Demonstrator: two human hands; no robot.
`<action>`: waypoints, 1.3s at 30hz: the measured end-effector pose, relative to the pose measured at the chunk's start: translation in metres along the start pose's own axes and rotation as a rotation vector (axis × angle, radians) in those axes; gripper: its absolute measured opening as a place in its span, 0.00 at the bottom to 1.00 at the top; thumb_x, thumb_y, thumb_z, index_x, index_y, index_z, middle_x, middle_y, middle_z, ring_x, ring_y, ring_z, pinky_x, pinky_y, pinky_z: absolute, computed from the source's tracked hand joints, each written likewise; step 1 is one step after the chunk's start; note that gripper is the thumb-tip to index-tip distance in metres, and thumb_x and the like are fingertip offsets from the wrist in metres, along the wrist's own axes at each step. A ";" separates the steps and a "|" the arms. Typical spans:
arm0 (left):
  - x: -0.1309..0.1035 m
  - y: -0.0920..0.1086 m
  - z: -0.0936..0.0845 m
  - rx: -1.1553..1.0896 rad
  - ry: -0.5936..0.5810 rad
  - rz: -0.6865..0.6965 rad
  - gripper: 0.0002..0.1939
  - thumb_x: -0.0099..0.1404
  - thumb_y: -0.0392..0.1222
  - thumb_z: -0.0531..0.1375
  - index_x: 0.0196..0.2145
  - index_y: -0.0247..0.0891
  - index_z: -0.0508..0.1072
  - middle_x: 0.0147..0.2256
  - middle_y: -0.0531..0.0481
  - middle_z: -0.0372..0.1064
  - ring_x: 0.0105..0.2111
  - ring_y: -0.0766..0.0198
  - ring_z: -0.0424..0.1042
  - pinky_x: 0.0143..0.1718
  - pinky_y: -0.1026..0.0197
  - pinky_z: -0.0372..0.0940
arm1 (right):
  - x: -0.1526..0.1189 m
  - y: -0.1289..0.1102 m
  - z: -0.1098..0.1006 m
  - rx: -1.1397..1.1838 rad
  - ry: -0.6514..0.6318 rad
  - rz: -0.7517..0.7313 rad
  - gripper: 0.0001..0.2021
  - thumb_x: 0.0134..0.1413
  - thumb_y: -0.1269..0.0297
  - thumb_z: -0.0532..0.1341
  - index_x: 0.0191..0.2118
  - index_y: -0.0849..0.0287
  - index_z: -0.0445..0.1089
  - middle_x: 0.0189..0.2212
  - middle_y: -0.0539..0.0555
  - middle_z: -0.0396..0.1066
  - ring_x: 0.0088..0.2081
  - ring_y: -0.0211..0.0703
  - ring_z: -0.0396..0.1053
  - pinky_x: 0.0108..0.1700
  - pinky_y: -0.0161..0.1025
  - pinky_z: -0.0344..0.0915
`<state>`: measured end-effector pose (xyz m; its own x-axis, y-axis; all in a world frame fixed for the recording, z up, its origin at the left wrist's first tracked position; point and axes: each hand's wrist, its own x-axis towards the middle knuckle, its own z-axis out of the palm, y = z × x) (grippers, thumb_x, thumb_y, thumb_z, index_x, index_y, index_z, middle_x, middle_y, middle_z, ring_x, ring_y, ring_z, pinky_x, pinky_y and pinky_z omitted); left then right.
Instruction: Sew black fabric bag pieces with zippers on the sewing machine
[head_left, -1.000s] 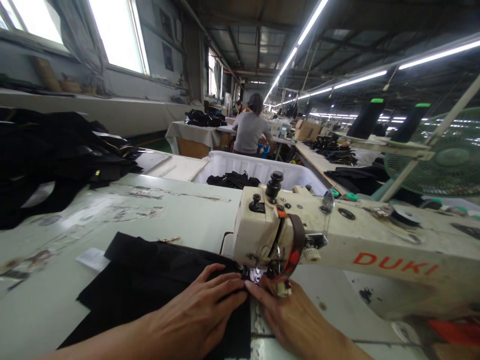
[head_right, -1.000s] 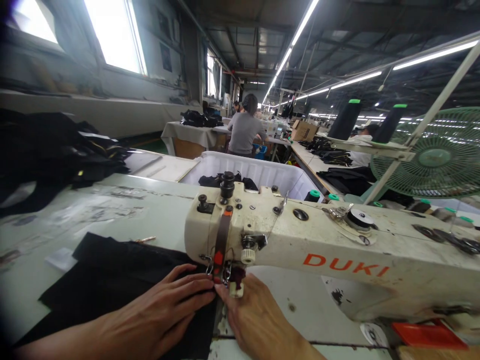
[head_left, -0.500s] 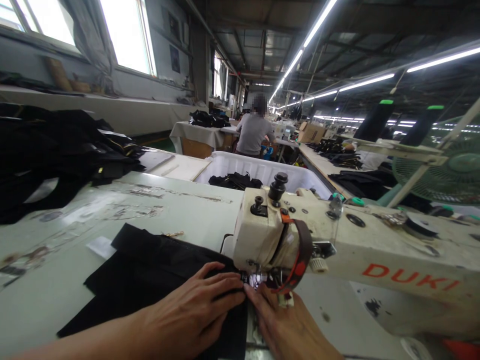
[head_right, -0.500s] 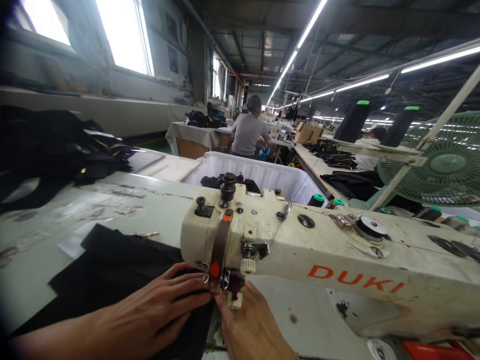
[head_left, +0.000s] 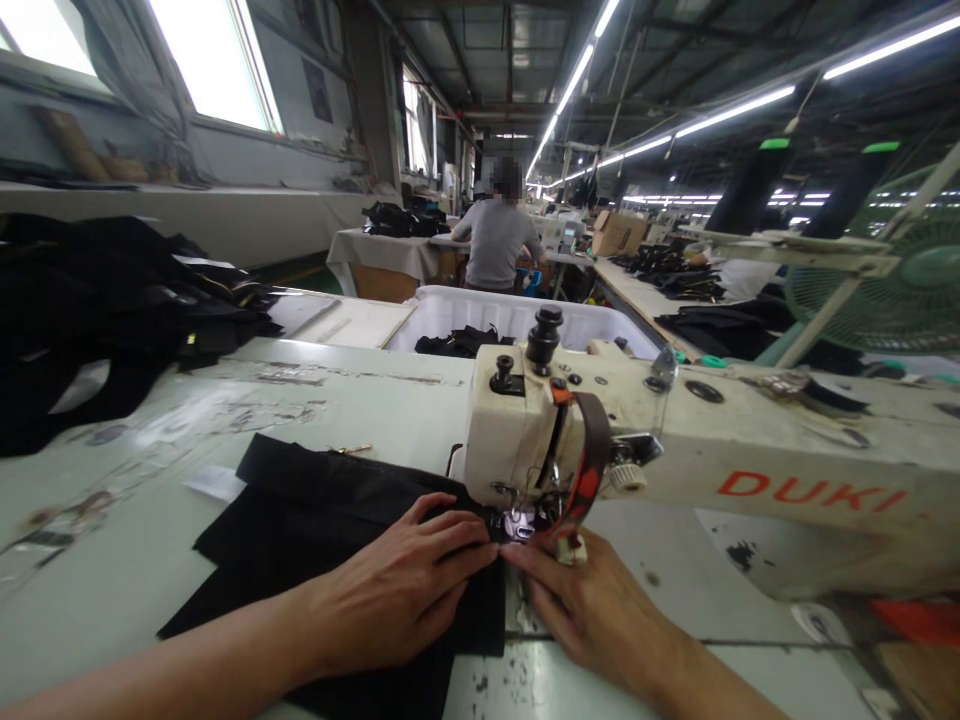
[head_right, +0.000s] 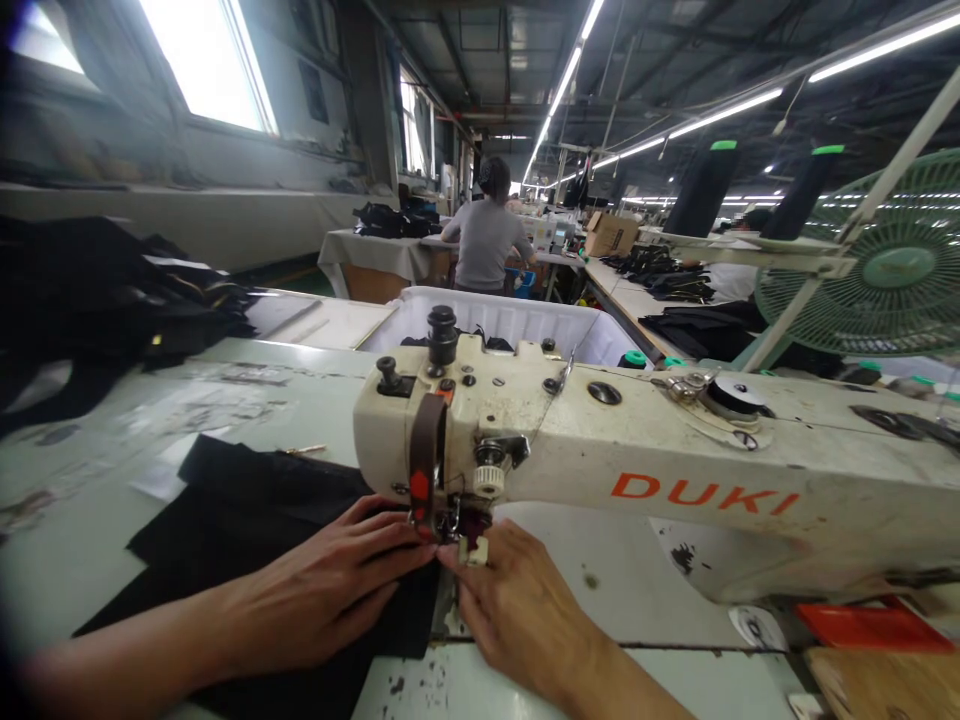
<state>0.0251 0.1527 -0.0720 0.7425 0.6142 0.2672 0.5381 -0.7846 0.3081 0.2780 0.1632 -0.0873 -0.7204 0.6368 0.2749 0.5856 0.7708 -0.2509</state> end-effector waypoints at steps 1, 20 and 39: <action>0.000 0.000 0.000 -0.004 -0.008 -0.003 0.23 0.68 0.32 0.53 0.59 0.41 0.64 0.52 0.45 0.68 0.52 0.56 0.67 0.63 0.45 0.50 | -0.001 0.000 0.001 -0.005 -0.007 -0.007 0.21 0.59 0.71 0.56 0.58 0.52 0.67 0.46 0.57 0.74 0.47 0.52 0.71 0.51 0.52 0.69; 0.000 0.001 0.000 -0.005 0.033 -0.005 0.20 0.67 0.31 0.53 0.56 0.41 0.67 0.52 0.45 0.69 0.53 0.55 0.68 0.62 0.46 0.53 | 0.002 -0.003 0.001 -0.100 0.058 -0.085 0.20 0.58 0.72 0.55 0.56 0.59 0.67 0.43 0.62 0.75 0.44 0.55 0.74 0.45 0.53 0.72; -0.006 -0.003 0.003 0.095 0.041 -0.009 0.24 0.67 0.40 0.58 0.59 0.37 0.64 0.57 0.42 0.67 0.57 0.53 0.65 0.65 0.43 0.51 | 0.004 -0.001 -0.004 0.003 -0.015 -0.030 0.13 0.64 0.64 0.58 0.52 0.54 0.70 0.40 0.54 0.75 0.42 0.49 0.72 0.47 0.46 0.69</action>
<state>0.0207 0.1511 -0.0769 0.7217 0.6227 0.3023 0.5817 -0.7823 0.2228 0.2758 0.1647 -0.0822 -0.7430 0.6131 0.2686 0.5628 0.7894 -0.2451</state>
